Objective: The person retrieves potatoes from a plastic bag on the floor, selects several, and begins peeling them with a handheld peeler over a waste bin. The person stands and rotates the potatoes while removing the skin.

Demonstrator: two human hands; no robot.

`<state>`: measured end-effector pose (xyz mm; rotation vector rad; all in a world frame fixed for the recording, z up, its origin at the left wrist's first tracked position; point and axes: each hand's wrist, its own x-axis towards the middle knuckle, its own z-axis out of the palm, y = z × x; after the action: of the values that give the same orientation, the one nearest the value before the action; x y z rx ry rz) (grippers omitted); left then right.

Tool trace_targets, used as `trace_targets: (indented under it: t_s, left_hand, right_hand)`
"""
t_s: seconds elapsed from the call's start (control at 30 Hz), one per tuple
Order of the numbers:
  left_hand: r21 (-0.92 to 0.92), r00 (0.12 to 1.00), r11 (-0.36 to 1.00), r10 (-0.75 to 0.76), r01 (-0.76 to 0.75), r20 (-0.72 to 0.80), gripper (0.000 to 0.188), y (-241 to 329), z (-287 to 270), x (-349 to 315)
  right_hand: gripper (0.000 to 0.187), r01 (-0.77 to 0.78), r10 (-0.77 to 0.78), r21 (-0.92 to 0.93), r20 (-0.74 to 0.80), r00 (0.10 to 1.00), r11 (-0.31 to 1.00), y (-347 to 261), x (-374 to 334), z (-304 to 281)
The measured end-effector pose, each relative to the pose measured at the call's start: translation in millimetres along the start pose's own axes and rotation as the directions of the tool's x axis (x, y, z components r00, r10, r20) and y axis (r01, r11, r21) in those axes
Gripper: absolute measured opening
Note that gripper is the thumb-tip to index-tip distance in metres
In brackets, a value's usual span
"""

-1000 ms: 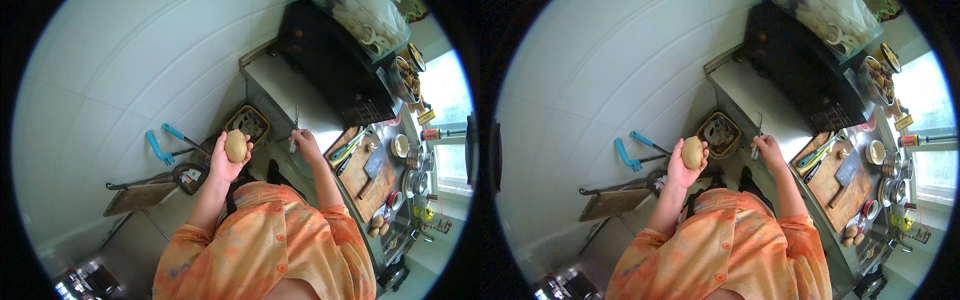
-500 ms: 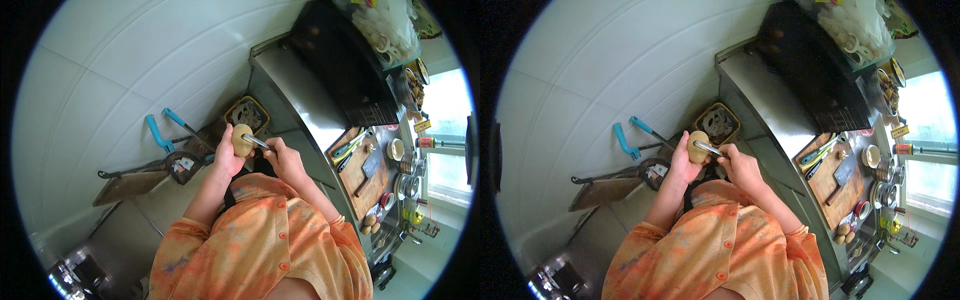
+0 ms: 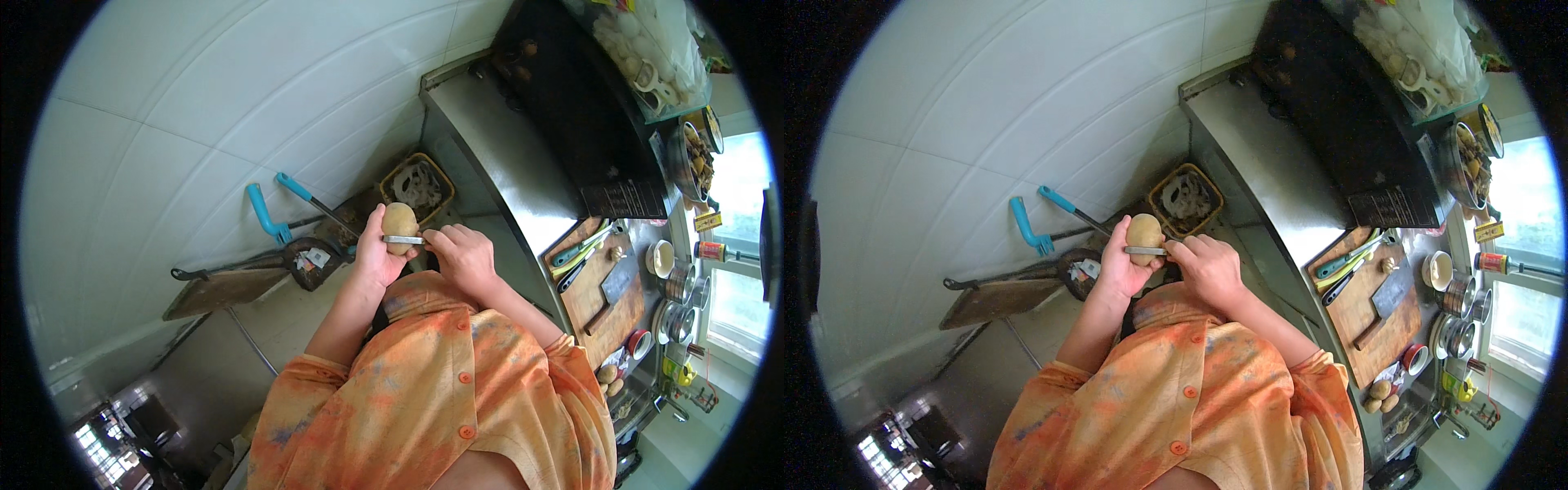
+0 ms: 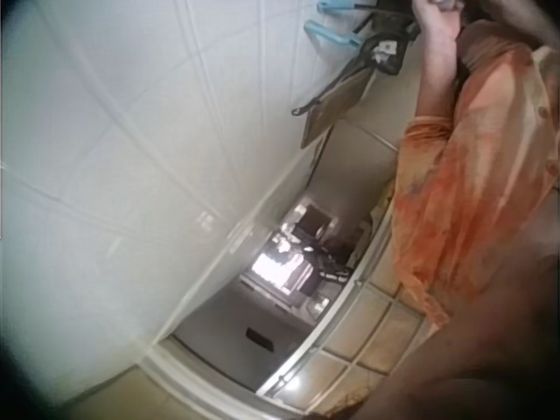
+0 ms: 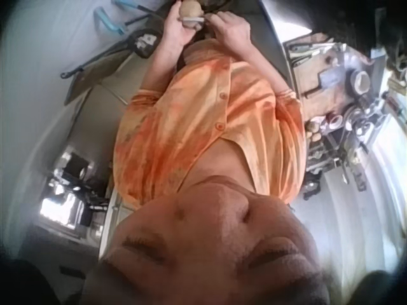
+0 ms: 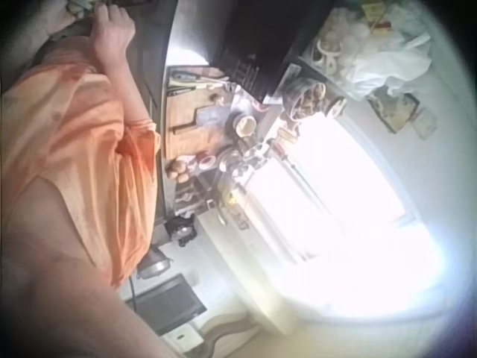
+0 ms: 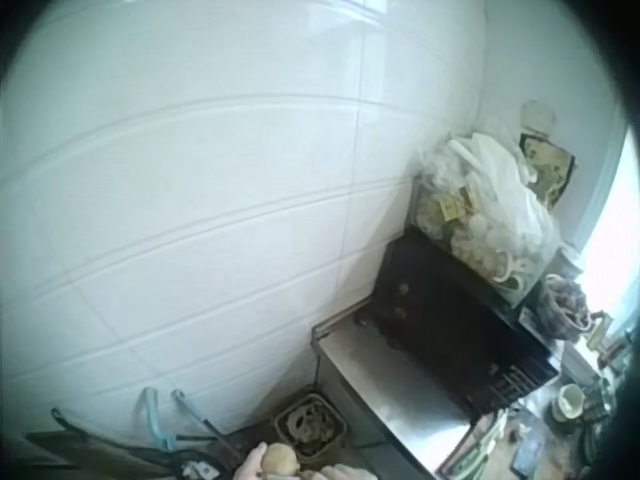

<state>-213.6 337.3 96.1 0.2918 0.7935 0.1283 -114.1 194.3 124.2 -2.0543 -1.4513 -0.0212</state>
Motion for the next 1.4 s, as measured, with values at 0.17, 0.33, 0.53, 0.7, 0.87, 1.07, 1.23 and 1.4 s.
trace_targets:
  t_s: [0.17,0.33,0.53,0.7,0.87,1.07,1.23,1.4]
  left_hand:
    - [0.001,0.999,1.0,0.019,-0.019,-0.049,0.044,2,0,5]
    - [0.071,1.0,0.997,-0.012,0.012,-0.005,0.041,4,0,9]
    - [0.197,0.995,0.976,-0.086,0.096,-0.058,0.041,4,8,3]
    - [0.122,0.995,0.992,-0.043,0.032,0.092,0.042,5,12,1]
    - [0.117,1.0,0.993,0.025,-0.026,0.011,0.045,15,-3,2]
    - [0.081,0.997,0.995,0.058,-0.061,0.042,0.048,12,-5,-6]
    - [0.106,0.994,0.99,0.091,-0.097,0.06,0.047,5,-21,-16]
    - [0.128,0.999,0.991,0.043,-0.046,0.027,0.05,-3,-58,-28]
  right_hand:
    - [0.018,-0.027,0.029,0.063,-0.028,0.999,0.998,5,8,5]
    - [0.014,-0.082,0.085,0.103,-0.021,0.996,0.991,16,10,13]
    - [0.012,-0.344,0.34,0.107,0.053,0.939,0.933,49,3,34]
    - [0.023,-0.659,0.623,0.037,0.286,0.728,0.752,92,-6,47]
    - [0.028,-0.728,0.61,0.273,0.406,0.68,0.629,82,2,50]
    - [0.042,-0.67,0.413,0.678,0.54,0.733,0.302,20,19,30]
    - [0.065,-0.704,0.38,0.701,0.625,0.682,0.111,-19,14,37]
    - [0.067,-0.676,0.438,0.709,0.551,0.71,0.204,-51,-9,65]
